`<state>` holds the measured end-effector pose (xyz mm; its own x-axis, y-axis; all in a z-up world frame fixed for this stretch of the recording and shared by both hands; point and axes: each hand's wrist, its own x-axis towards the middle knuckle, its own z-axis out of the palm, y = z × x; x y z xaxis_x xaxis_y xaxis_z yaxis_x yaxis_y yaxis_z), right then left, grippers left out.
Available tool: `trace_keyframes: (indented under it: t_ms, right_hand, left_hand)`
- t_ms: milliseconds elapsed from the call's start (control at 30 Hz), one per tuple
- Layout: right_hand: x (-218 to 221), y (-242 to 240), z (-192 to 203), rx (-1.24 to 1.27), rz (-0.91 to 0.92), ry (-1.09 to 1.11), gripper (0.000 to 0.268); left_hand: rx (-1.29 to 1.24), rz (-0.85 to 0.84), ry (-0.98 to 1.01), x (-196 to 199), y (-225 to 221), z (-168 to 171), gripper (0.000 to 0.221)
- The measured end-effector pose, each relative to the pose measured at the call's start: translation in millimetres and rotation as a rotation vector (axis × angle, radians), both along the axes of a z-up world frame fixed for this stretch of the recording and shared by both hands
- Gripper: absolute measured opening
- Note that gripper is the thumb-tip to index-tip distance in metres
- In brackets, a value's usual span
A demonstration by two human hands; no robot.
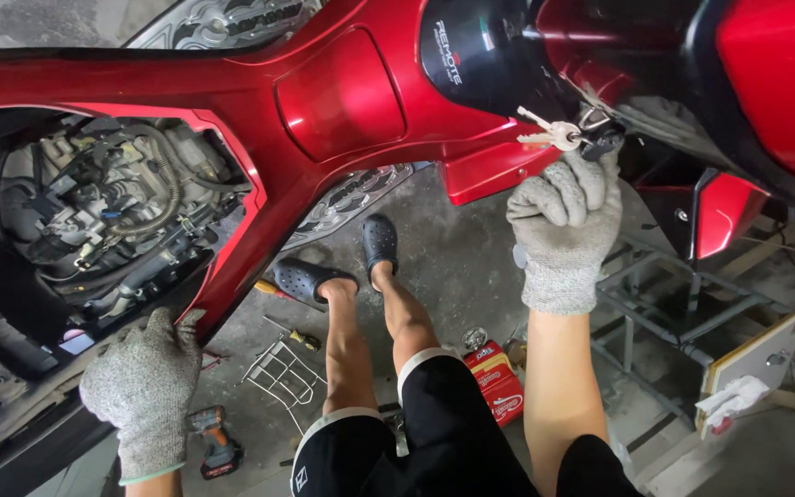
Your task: The person sits on the workshop floor and uses a screwdriver to unscrew a metal luggage rack from the rear of a red scooter. They detach the rack, set it on the floor, then reach into the scooter's open rear compartment and touch the body panels and engine area.
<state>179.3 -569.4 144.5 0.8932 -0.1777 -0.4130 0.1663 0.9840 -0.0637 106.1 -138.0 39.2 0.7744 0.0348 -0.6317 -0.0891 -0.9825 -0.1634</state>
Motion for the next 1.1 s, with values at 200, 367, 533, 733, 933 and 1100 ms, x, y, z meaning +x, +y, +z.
trace_keyframes:
  t_ms: [200, 367, 533, 733, 933, 1100]
  right_hand:
    - [-11, -16, -29, -0.083, 0.025, -0.088, 0.054]
    - [-11, -4, -7, -0.439, 0.155, 0.306, 0.057]
    - [-23, -10, -2, -1.176, 0.026, 0.854, 0.057]
    - [-19, -24, -18, -1.122, 0.005, 0.891, 0.065]
    - [-19, -11, -7, -0.850, 0.173, 0.516, 0.078]
    - [-25, -50, -42, -0.297, 0.302, -0.054, 0.064]
  left_hand:
    - [-0.050, -0.020, -0.106, -13, 9, -19, 0.034]
    - [-0.027, -0.038, -0.133, -9, 4, -4, 0.044]
    - [0.013, -0.029, -0.107, -8, 5, -11, 0.035]
    - [-0.046, 0.009, -0.098, -6, 1, -4, 0.034]
    - [-0.021, 0.025, -0.064, -3, 0, 2, 0.040]
    - [-0.041, 0.018, -0.118, 0, -1, 1, 0.042]
